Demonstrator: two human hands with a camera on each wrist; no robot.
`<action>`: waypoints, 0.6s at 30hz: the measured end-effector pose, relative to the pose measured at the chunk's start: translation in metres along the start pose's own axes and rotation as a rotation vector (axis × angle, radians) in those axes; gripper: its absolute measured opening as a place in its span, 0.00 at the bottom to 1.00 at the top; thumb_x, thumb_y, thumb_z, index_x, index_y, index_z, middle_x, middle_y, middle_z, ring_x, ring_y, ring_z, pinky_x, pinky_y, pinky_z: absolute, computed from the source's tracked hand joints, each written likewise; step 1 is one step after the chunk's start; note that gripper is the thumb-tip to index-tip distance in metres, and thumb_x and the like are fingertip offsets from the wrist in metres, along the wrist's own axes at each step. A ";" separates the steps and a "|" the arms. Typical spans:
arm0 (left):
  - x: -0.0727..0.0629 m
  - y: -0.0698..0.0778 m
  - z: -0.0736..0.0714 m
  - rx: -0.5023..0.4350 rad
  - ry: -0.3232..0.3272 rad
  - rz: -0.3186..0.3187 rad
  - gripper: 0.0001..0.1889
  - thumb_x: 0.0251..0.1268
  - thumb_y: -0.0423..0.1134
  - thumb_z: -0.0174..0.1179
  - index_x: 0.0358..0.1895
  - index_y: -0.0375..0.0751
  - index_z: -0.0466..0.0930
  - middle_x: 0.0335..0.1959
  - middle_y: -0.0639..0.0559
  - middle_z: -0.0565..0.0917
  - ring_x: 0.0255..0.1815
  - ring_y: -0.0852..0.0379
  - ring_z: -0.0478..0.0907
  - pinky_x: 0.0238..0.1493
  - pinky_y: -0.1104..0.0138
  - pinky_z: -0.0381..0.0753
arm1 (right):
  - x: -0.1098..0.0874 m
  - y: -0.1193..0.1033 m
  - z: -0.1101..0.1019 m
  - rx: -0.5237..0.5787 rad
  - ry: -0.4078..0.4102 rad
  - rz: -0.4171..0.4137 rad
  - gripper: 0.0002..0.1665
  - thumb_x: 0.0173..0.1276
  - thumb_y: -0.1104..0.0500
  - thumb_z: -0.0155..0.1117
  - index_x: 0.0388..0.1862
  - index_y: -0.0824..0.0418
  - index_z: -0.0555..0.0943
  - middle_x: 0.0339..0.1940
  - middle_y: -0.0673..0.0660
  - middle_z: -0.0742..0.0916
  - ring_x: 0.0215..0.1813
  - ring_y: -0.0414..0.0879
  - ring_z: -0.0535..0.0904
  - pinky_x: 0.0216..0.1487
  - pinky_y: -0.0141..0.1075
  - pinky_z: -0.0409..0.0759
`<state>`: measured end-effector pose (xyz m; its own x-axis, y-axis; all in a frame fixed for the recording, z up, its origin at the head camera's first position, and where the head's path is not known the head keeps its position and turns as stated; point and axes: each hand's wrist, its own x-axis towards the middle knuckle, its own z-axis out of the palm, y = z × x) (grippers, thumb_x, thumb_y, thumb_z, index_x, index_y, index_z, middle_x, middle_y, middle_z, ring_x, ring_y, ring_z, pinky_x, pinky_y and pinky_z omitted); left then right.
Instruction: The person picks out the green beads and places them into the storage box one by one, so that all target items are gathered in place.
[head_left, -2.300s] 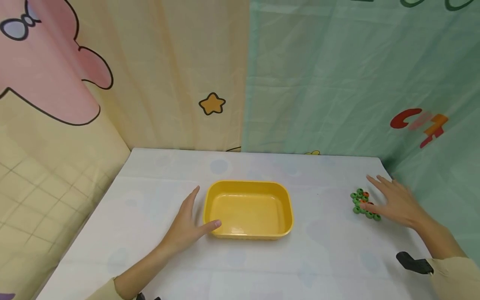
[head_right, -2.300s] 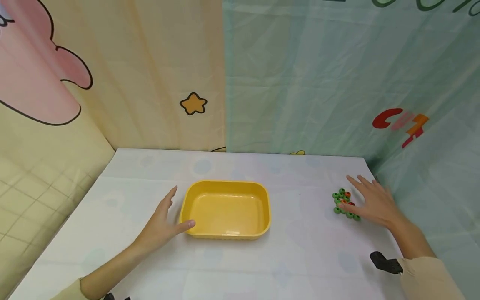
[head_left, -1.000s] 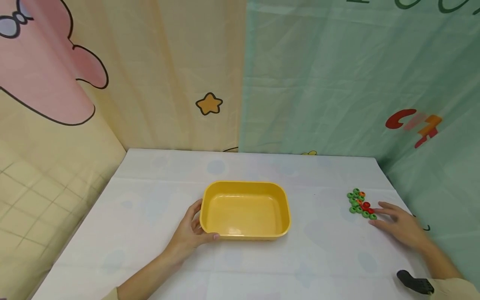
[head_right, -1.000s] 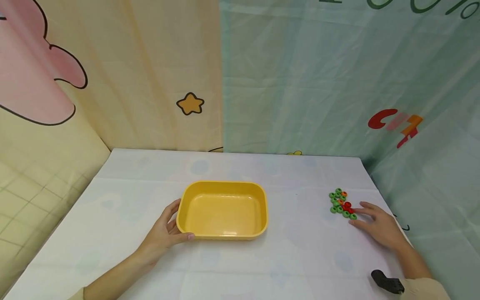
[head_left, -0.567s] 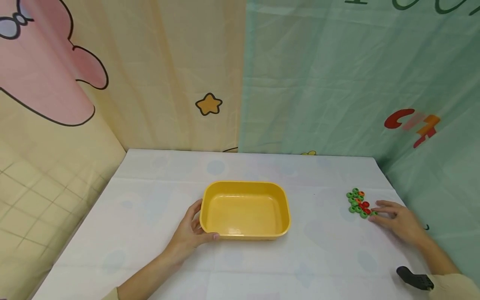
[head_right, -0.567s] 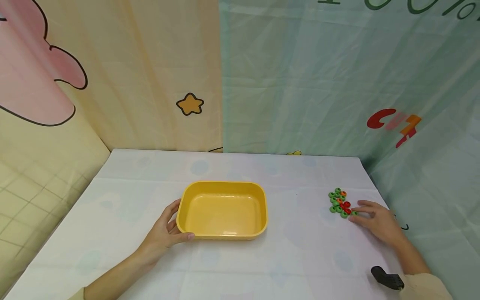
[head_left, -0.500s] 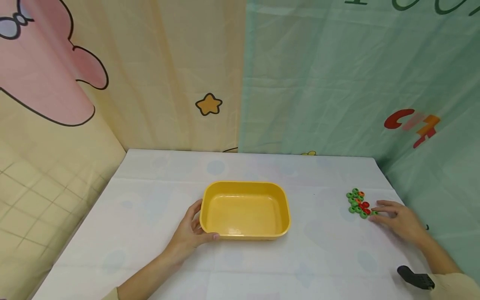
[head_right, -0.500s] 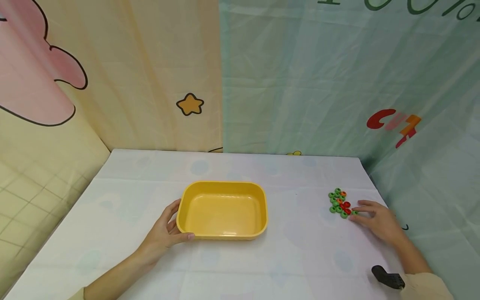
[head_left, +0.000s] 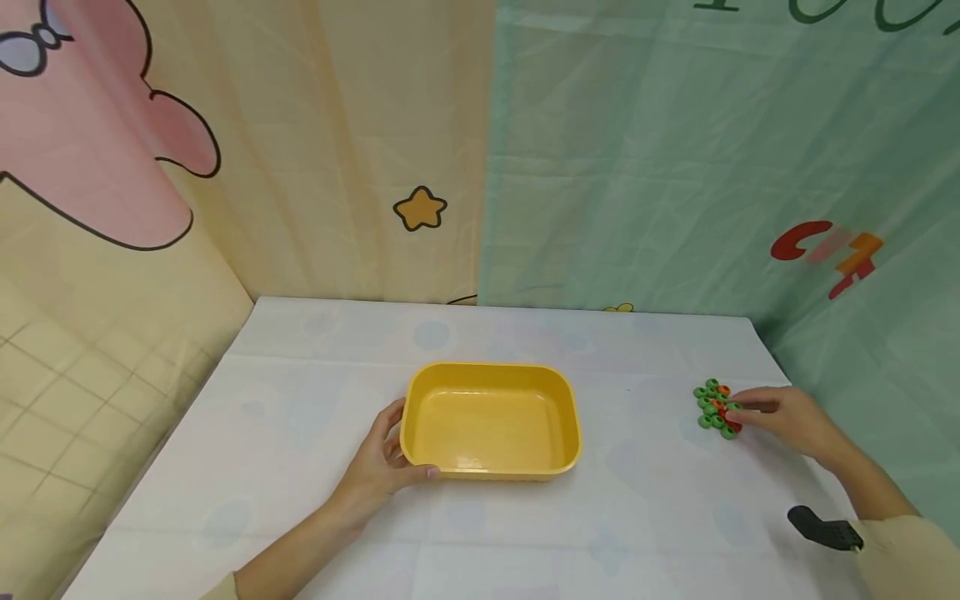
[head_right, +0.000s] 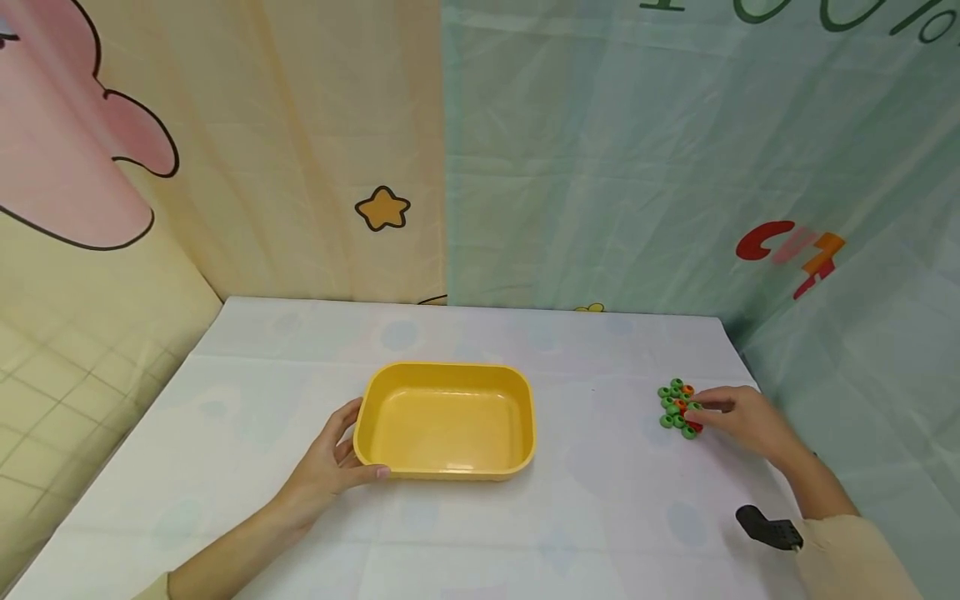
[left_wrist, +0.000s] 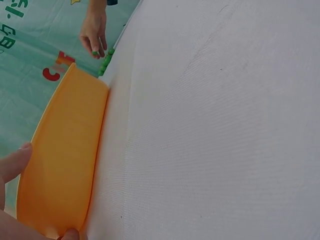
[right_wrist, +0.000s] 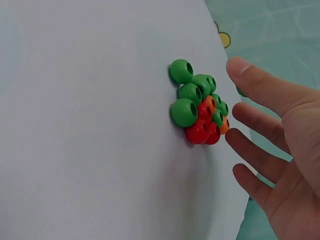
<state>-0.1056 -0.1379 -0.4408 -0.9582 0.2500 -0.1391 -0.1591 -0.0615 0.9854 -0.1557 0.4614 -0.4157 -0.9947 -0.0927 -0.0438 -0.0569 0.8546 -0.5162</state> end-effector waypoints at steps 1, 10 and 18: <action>0.000 0.000 0.000 0.000 0.000 -0.003 0.56 0.53 0.27 0.79 0.82 0.47 0.50 0.81 0.45 0.57 0.74 0.40 0.66 0.71 0.58 0.73 | 0.002 -0.002 0.000 0.006 -0.003 -0.001 0.30 0.71 0.48 0.73 0.56 0.73 0.84 0.56 0.75 0.84 0.54 0.66 0.81 0.38 0.27 0.83; 0.002 0.003 0.000 0.016 -0.003 -0.004 0.57 0.52 0.27 0.79 0.81 0.45 0.49 0.81 0.45 0.55 0.74 0.40 0.65 0.71 0.58 0.73 | 0.021 -0.020 -0.001 0.008 -0.034 -0.036 0.28 0.72 0.49 0.72 0.57 0.73 0.84 0.54 0.72 0.85 0.53 0.64 0.82 0.42 0.36 0.86; 0.001 0.003 -0.001 0.030 0.006 -0.007 0.58 0.52 0.28 0.79 0.82 0.45 0.48 0.81 0.45 0.54 0.75 0.40 0.64 0.72 0.58 0.72 | 0.035 -0.037 -0.002 0.012 -0.041 -0.086 0.24 0.72 0.51 0.72 0.56 0.69 0.86 0.51 0.65 0.88 0.47 0.53 0.82 0.39 0.33 0.84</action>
<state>-0.1075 -0.1390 -0.4378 -0.9585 0.2448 -0.1464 -0.1585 -0.0305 0.9869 -0.1888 0.4274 -0.3967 -0.9819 -0.1866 -0.0332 -0.1410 0.8363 -0.5298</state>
